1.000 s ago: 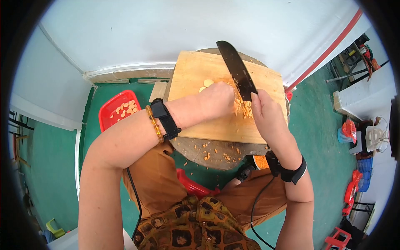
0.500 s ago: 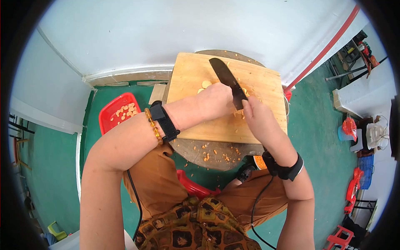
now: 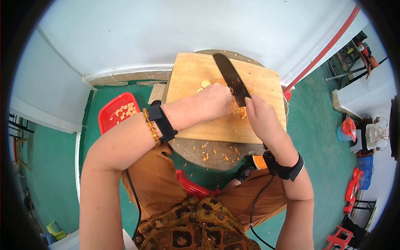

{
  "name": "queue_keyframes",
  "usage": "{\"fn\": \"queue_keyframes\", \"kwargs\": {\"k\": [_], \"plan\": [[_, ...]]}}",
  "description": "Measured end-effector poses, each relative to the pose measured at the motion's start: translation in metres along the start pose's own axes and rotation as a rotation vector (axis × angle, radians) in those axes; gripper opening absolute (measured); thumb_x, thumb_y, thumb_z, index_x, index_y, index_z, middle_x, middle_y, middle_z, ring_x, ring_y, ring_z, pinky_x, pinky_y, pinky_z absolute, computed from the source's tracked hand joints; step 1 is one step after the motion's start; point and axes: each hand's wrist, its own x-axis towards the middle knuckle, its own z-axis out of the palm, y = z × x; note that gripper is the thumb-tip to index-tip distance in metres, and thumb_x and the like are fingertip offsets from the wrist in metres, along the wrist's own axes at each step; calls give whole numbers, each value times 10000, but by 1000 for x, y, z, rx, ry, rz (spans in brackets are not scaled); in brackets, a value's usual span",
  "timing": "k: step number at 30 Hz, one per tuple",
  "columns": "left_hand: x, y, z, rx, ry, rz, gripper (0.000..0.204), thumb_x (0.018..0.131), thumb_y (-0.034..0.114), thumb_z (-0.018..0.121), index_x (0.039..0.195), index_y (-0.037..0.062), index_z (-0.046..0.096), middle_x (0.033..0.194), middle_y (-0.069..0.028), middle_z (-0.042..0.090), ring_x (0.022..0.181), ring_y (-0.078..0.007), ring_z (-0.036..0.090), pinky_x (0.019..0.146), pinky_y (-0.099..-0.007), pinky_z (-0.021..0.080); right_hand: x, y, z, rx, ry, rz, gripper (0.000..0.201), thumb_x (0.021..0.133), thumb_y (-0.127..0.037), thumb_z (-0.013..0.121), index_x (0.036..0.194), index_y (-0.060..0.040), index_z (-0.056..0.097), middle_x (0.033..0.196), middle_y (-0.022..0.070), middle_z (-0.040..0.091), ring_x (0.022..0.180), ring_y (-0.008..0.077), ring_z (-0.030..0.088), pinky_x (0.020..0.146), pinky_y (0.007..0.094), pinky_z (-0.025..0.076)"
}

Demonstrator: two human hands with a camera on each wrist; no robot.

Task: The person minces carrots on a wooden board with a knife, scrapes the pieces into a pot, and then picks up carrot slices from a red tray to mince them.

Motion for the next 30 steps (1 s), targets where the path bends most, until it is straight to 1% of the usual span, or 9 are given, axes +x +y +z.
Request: {"fn": "queue_keyframes", "kwargs": {"k": [2,5,8,11,14,17,22,25,30], "plan": [[-3,3,-4,-11,1,-39,162,705,161,724,723,5,682,679,-191,624,640,-336,628,600,-391,499,-2,-12,-11,45,31,11,252,961,-195,465,847,24,514,717,288,580,700,476,571,606,521,447],[-5,8,-9,-21,-11,-51,166,707,156,729,742,-1,690,687,-194,632,646,-331,637,605,-383,505,-4,-10,-6,34,96,-53,247,959,-192,472,840,22,509,710,286,577,695,473,570,605,521,444],[-5,7,-9,-42,-17,-20,158,710,151,726,755,2,699,694,-197,635,647,-331,639,604,-383,507,-6,0,12,-69,-42,-5,236,955,-183,479,842,22,501,707,284,577,693,471,574,605,525,445],[-6,9,-12,-22,-36,-13,147,706,142,722,758,5,703,704,-200,637,651,-330,640,609,-385,510,-2,3,8,0,4,-55,240,955,-190,474,845,22,500,700,288,580,688,472,581,607,531,452],[-7,8,-9,9,-10,-10,139,702,137,715,754,9,703,707,-195,638,650,-329,640,608,-384,510,-5,-19,-10,39,21,21,249,955,-194,469,845,26,505,704,292,585,694,475,584,611,536,458],[-5,3,-6,-6,-14,1,136,698,136,708,746,10,702,699,-193,636,641,-330,637,601,-386,509,-6,-4,11,-57,-18,-27,258,957,-196,469,836,28,508,708,294,583,688,475,579,602,537,450],[-8,14,-15,-93,33,18,114,694,117,682,712,5,689,672,-199,622,622,-339,625,584,-396,503,-5,-11,0,-16,-48,20,260,957,-193,471,830,30,508,711,292,586,690,469,582,605,532,449],[-4,7,-5,-5,-14,8,101,687,100,660,701,1,679,667,-197,618,613,-347,616,575,-400,497,-5,-16,-3,-2,-46,9,260,957,-193,472,831,31,508,710,293,584,692,469,582,609,530,448],[-3,9,-7,-1,7,36,100,686,100,648,691,6,678,664,-199,616,614,-352,614,575,-397,499,-3,-6,4,-6,-19,2,252,957,-192,474,844,32,500,710,295,578,692,472,575,609,531,442]]}}
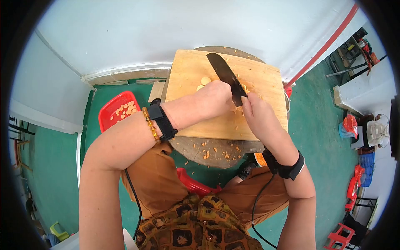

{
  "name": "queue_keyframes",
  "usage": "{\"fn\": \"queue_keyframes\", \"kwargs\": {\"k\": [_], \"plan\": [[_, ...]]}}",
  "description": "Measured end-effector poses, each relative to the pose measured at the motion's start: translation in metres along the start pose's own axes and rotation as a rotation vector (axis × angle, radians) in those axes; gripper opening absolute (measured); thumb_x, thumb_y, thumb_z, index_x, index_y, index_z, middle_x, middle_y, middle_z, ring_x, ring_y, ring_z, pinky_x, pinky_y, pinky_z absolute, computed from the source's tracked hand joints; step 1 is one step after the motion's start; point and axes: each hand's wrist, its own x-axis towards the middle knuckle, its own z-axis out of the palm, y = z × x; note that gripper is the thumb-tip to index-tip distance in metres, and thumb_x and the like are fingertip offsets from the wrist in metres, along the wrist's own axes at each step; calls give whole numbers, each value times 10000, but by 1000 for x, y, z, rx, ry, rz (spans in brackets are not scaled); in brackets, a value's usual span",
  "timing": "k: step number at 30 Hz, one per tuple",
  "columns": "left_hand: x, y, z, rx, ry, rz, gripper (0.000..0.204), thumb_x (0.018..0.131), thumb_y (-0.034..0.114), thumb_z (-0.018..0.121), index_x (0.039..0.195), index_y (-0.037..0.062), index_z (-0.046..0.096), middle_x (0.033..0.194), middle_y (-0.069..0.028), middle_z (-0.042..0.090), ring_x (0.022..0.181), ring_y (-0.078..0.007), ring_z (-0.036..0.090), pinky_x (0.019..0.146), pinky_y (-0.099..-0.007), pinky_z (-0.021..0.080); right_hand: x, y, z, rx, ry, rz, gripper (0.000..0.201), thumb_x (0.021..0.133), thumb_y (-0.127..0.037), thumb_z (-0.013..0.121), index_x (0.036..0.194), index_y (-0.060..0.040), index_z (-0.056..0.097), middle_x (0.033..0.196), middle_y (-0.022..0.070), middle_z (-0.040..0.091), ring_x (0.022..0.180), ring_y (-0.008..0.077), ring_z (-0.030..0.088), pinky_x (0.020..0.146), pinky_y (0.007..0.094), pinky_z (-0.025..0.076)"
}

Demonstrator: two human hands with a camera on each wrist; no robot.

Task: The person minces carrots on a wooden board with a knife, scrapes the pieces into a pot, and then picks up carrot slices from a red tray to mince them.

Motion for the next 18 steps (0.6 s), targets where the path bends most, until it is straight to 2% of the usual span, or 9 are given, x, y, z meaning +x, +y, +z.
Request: {"fn": "queue_keyframes", "kwargs": {"k": [5,7,10,14,18], "plan": [[-3,-3,3,-22,60,67,106,689,117,659,681,12,673,657,-201,608,614,-349,613,576,-402,499,-2,-13,-15,33,63,-8,244,957,-194,472,854,26,495,721,295,573,701,475,569,612,530,442],[-4,-1,1,-55,104,137,114,688,124,666,676,11,668,657,-201,606,614,-349,612,576,-406,498,-2,1,2,-40,-2,-2,243,957,-192,469,850,24,495,725,294,572,704,476,567,612,531,439],[-2,5,-5,-48,15,40,122,687,132,671,671,11,665,660,-202,603,612,-351,609,578,-411,498,1,10,3,-33,-3,-16,245,958,-189,465,842,25,495,726,295,571,707,476,567,615,532,439],[-1,-8,12,13,69,62,130,695,127,659,649,6,650,640,-203,591,598,-356,596,562,-410,487,-3,-11,-18,52,45,17,251,957,-186,463,840,32,497,726,296,572,712,479,568,623,530,444],[1,-7,6,9,51,102,145,694,120,650,623,-4,628,614,-211,561,569,-366,572,540,-414,468,-3,8,3,-37,-26,-10,262,959,-189,462,838,40,502,724,299,567,718,482,564,625,526,440]]}}
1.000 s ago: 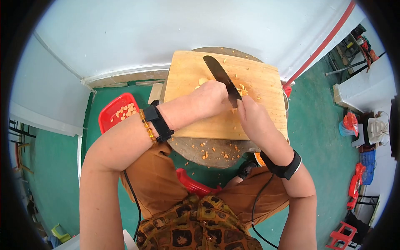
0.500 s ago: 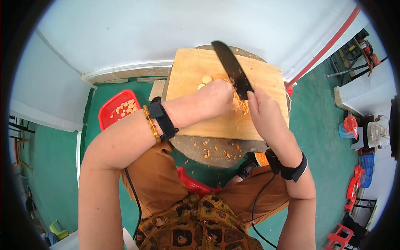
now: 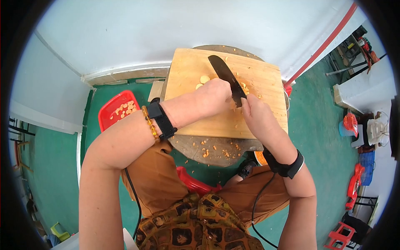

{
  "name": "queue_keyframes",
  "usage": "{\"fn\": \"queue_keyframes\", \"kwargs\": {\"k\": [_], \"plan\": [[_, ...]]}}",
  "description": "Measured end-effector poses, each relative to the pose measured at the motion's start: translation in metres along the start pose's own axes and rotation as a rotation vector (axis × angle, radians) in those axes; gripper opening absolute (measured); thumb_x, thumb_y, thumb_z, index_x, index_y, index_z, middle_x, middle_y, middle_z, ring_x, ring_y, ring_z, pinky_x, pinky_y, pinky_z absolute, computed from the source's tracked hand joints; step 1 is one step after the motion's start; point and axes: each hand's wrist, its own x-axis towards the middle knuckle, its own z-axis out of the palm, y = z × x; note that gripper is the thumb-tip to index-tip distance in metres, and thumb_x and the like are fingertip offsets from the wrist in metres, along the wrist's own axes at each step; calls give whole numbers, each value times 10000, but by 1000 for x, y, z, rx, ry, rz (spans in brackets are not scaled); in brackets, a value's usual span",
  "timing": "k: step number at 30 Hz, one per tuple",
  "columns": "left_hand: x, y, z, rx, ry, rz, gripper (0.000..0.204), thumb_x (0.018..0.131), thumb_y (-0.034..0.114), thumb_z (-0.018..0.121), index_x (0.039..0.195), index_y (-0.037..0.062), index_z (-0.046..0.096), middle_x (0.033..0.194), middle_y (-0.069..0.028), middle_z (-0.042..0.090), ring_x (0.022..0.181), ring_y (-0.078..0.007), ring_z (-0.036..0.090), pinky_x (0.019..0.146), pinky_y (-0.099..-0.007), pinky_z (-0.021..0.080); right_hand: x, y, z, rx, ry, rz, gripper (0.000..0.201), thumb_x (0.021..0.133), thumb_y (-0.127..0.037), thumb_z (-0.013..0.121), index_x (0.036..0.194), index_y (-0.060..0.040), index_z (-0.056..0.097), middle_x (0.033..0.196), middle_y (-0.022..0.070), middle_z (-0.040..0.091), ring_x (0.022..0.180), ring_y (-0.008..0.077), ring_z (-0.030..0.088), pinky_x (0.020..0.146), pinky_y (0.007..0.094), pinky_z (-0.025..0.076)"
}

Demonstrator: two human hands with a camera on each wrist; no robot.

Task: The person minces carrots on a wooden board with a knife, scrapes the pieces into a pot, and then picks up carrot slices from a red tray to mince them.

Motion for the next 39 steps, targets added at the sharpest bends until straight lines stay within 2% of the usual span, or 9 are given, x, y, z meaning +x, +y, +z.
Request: {"fn": "queue_keyframes", "kwargs": {"k": [5,9,12,19,22,28,31,34,39], "plan": [[-1,5,-5,12,-37,-25,144,690,115,650,624,-9,621,611,-215,547,563,-368,561,537,-416,460,1,-13,-22,31,109,-10,260,958,-187,461,841,41,509,733,303,571,739,480,569,639,523,445],[2,3,-5,10,-98,-52,132,688,114,662,632,-2,636,623,-208,568,581,-361,577,550,-415,470,2,-5,1,-29,-5,29,270,957,-200,466,852,44,515,748,304,571,745,477,568,646,517,445],[3,2,-3,8,-63,-42,115,687,119,678,652,12,658,639,-194,594,603,-351,598,571,-412,486,5,-3,-8,85,-64,124,269,958,-201,463,856,41,517,742,300,573,737,478,569,642,520,444],[4,2,-4,54,-105,-63,97,683,124,692,694,28,686,679,-170,628,640,-339,620,601,-409,503,-2,-7,0,-38,35,-22,271,954,-182,462,826,51,516,716,303,579,707,476,578,630,521,457],[2,-1,-3,23,-28,22,99,685,128,687,694,30,685,674,-171,626,641,-341,619,599,-411,501,1,-1,3,26,47,-35,270,949,-169,463,803,51,519,694,300,581,680,467,586,615,527,461],[3,4,-7,11,-81,-24,118,673,120,701,654,10,662,631,-182,597,579,-342,596,550,-406,474,7,6,12,-17,99,-80,264,930,-160,474,786,54,529,681,297,585,657,462,595,595,522,479],[5,5,-6,5,-83,-46,131,665,119,710,636,5,653,609,-189,581,544,-334,587,526,-398,465,5,0,18,-26,104,13,262,924,-163,477,799,58,539,714,305,591,707,458,604,632,514,484],[4,7,-8,-29,-112,-118,140,670,125,712,634,3,652,599,-194,574,530,-324,585,518,-392,465,7,8,12,149,75,79,259,930,-167,467,827,55,550,759,302,600,756,453,603,677,507,482],[0,2,3,65,-10,-60,155,679,130,717,632,-2,651,603,-199,582,545,-333,592,537,-396,478,1,-2,-12,186,32,140,284,955,-199,449,857,51,544,782,295,590,750,456,588,671,499,457]]}}
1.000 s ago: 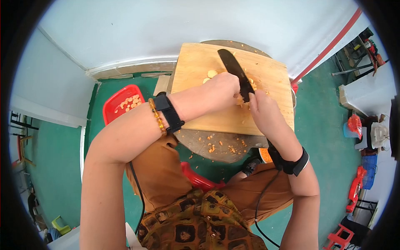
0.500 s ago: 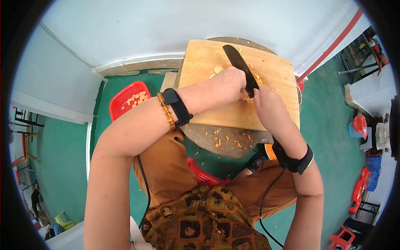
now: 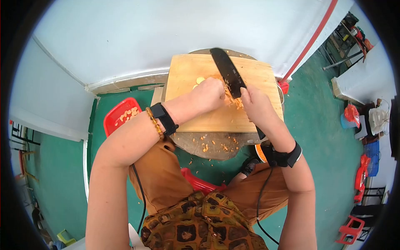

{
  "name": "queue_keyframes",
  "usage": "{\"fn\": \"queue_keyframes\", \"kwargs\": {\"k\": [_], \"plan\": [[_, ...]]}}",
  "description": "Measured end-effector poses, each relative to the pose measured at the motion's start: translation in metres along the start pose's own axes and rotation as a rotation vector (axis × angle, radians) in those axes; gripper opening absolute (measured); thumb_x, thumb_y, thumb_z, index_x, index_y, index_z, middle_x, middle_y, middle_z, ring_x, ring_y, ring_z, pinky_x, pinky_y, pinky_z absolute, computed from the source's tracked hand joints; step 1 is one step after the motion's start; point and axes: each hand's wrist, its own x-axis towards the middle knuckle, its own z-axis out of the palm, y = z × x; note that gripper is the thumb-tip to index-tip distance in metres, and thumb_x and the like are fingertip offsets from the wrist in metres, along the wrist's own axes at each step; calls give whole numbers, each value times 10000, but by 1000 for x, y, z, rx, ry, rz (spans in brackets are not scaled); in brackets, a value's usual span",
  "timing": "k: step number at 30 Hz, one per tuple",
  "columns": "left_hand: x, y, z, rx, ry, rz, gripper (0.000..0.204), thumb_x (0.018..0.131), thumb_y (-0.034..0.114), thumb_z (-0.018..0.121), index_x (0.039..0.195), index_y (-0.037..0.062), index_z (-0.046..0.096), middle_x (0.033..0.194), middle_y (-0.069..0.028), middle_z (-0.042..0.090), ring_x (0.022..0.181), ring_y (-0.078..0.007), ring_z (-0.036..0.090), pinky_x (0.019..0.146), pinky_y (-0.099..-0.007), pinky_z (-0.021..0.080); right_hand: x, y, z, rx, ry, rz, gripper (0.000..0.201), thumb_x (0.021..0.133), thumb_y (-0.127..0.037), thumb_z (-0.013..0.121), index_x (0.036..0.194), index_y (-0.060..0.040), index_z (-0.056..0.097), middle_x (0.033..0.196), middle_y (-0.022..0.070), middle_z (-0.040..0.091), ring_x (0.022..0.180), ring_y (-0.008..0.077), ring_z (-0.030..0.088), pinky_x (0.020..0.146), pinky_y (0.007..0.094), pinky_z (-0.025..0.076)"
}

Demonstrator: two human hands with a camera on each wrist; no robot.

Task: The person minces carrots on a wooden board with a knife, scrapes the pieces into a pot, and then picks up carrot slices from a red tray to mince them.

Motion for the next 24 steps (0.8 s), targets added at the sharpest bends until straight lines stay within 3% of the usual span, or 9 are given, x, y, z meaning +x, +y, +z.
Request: {"fn": "queue_keyframes", "kwargs": {"k": [5,10,17,24], "plan": [[0,6,-9,-26,-47,-65,134,684,138,716,685,10,674,648,-195,612,597,-335,615,571,-395,498,-6,-13,-3,-59,67,-105,303,962,-221,455,836,47,518,745,297,578,726,464,578,630,507,447],[0,7,-9,-49,-62,-87,135,690,142,715,712,14,681,670,-192,625,622,-335,626,588,-400,506,-2,8,14,-168,1,-125,279,959,-209,462,834,33,519,729,297,584,715,472,581,638,529,452],[0,2,-6,-46,-21,-25,162,688,158,725,675,8,665,659,-194,615,624,-344,622,592,-400,507,-9,-13,1,-151,11,-54,270,961,-199,458,834,32,514,734,298,586,717,474,578,641,530,446],[1,1,-6,-43,-29,7,190,690,178,727,640,14,646,634,-186,602,590,-343,599,567,-404,490,-10,-2,11,-165,4,-126,256,957,-179,461,838,44,502,711,294,582,698,469,578,625,529,445]]}}
